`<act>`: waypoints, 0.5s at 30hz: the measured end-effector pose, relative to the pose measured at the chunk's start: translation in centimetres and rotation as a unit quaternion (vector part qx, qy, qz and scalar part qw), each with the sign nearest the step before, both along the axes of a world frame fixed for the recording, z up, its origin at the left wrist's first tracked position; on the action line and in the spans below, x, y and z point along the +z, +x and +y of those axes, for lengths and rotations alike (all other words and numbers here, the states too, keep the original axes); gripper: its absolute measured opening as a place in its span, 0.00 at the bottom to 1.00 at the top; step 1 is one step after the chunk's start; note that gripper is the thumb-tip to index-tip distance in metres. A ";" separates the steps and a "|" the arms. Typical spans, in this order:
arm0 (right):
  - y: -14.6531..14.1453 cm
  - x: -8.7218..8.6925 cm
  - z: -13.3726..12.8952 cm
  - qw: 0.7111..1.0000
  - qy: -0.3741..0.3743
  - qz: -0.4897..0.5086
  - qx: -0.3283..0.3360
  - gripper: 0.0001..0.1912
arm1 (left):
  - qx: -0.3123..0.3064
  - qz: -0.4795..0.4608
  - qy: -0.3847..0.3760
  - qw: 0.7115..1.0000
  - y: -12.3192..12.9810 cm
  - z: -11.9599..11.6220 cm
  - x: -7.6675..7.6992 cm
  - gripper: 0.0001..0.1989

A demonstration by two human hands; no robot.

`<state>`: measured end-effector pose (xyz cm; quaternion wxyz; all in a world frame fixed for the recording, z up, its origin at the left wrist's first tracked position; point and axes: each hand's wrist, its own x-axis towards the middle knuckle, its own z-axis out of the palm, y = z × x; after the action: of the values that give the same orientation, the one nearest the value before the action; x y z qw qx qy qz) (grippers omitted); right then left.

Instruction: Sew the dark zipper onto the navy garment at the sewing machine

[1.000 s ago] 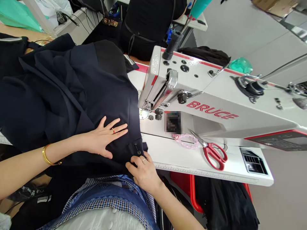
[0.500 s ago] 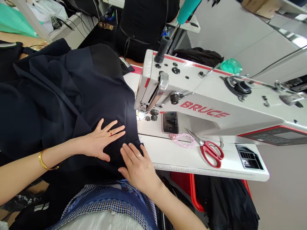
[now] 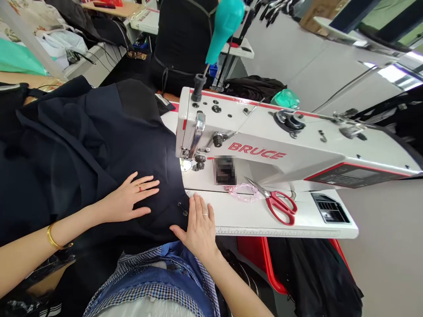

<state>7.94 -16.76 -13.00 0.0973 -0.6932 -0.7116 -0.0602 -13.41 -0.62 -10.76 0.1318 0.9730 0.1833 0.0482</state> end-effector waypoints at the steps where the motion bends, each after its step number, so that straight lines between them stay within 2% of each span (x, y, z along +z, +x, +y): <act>1: 0.0 -0.1 -0.2 1.000 0.015 0.009 -0.023 0.41 | 0.002 -0.022 0.020 1.000 -0.2 0.1 -0.1 0.22; 2: 0.0 -0.1 -0.4 0.999 0.026 0.022 -0.041 0.38 | 0.000 -0.045 0.038 0.998 -0.4 0.2 -0.1 0.19; 4: -0.3 0.2 -0.4 0.995 0.026 0.073 -0.055 0.24 | -0.013 -0.093 0.064 0.993 -0.4 -0.1 0.0 0.15; 6: -1.0 1.1 0.3 0.982 -0.001 0.182 -0.055 0.14 | -0.023 -0.122 0.066 0.990 0.1 -1.2 0.4 0.12; 8: -2.1 2.6 1.9 0.954 -0.020 0.295 -0.050 0.12 | -0.020 -0.113 0.044 0.992 0.7 -2.9 1.1 0.13; 10: -3.5 4.6 4.1 0.914 -0.028 0.403 -0.040 0.12 | 0.013 -0.074 0.003 0.997 1.1 -4.6 1.9 0.21; 11: -4.2 5.8 5.4 0.873 -0.038 0.485 -0.030 0.12 | 0.051 -0.055 -0.029 0.997 1.1 -5.0 2.4 0.21; 13: -5.6 8.2 7.9 0.765 -0.076 0.639 0.015 0.12 | 0.143 -0.047 -0.114 0.982 0.9 -4.9 3.9 0.19; 14: -6.1 9.3 9.0 0.722 -0.067 0.687 0.047 0.13 | 0.189 -0.065 -0.161 0.967 0.6 -4.2 5.0 0.17; 15: -6.6 10.2 9.8 0.692 -0.044 0.716 0.084 0.14 | 0.236 -0.100 -0.208 0.944 0.2 -3.3 6.4 0.16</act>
<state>1.37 -6.94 -2.76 0.5514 -0.4670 -0.4840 0.4936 -13.17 -3.94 -4.37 0.3340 0.8428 0.3994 0.1360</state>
